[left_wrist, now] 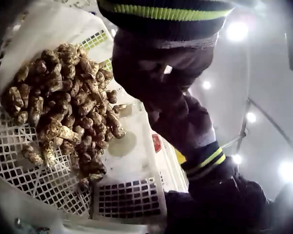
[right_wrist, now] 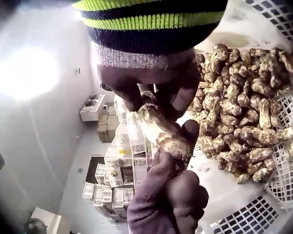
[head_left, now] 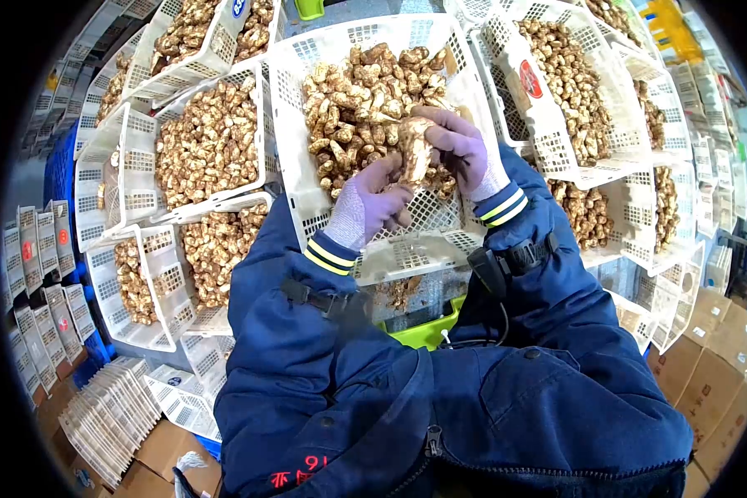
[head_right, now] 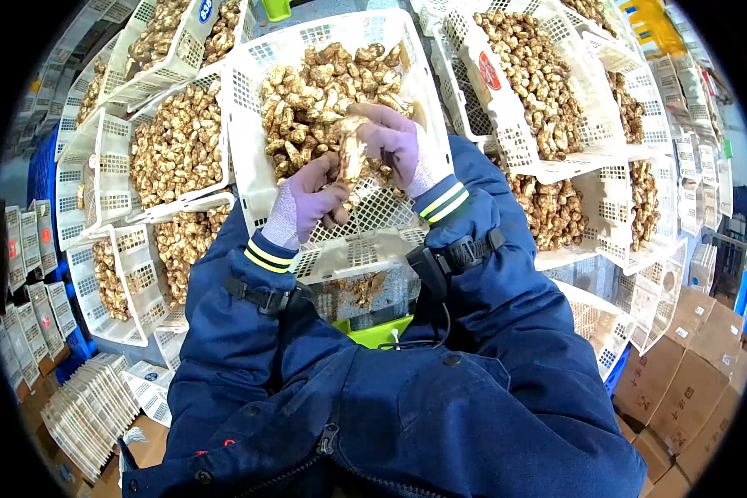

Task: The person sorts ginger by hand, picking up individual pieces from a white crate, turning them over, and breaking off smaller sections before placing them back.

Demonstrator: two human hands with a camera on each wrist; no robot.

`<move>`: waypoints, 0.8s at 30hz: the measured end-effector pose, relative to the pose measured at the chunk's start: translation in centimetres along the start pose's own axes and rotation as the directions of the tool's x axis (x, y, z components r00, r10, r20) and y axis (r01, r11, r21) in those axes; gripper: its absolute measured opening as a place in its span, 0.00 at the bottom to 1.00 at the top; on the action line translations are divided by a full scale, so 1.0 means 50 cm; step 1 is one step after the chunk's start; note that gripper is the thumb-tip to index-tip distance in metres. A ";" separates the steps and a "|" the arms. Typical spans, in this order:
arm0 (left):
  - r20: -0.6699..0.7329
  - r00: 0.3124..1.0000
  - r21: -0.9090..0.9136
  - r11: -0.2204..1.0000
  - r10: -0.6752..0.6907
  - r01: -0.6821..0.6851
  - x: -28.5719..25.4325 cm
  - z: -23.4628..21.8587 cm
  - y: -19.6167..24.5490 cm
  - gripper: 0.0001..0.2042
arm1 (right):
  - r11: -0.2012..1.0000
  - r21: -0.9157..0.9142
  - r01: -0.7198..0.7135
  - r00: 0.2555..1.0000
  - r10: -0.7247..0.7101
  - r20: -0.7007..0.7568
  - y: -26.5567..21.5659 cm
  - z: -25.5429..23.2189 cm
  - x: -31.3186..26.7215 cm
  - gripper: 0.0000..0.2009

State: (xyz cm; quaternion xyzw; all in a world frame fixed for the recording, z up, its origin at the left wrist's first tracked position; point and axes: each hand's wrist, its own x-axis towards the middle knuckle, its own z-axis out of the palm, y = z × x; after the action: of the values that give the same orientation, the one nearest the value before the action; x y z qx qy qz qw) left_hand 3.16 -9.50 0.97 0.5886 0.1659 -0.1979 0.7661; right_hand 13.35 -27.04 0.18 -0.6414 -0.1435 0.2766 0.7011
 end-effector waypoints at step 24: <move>-0.087 0.996 -0.157 0.987 0.020 -0.034 0.012 0.000 -0.016 0.20 | 0.985 -0.153 -0.085 0.985 0.060 -0.162 0.009 0.010 0.012 0.23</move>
State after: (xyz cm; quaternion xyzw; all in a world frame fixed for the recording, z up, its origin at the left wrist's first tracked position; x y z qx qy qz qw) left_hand 3.27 -9.75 0.00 0.5359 0.2054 -0.1486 0.8053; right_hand 13.47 -26.29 -0.29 -0.7199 -0.0858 0.2383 0.6463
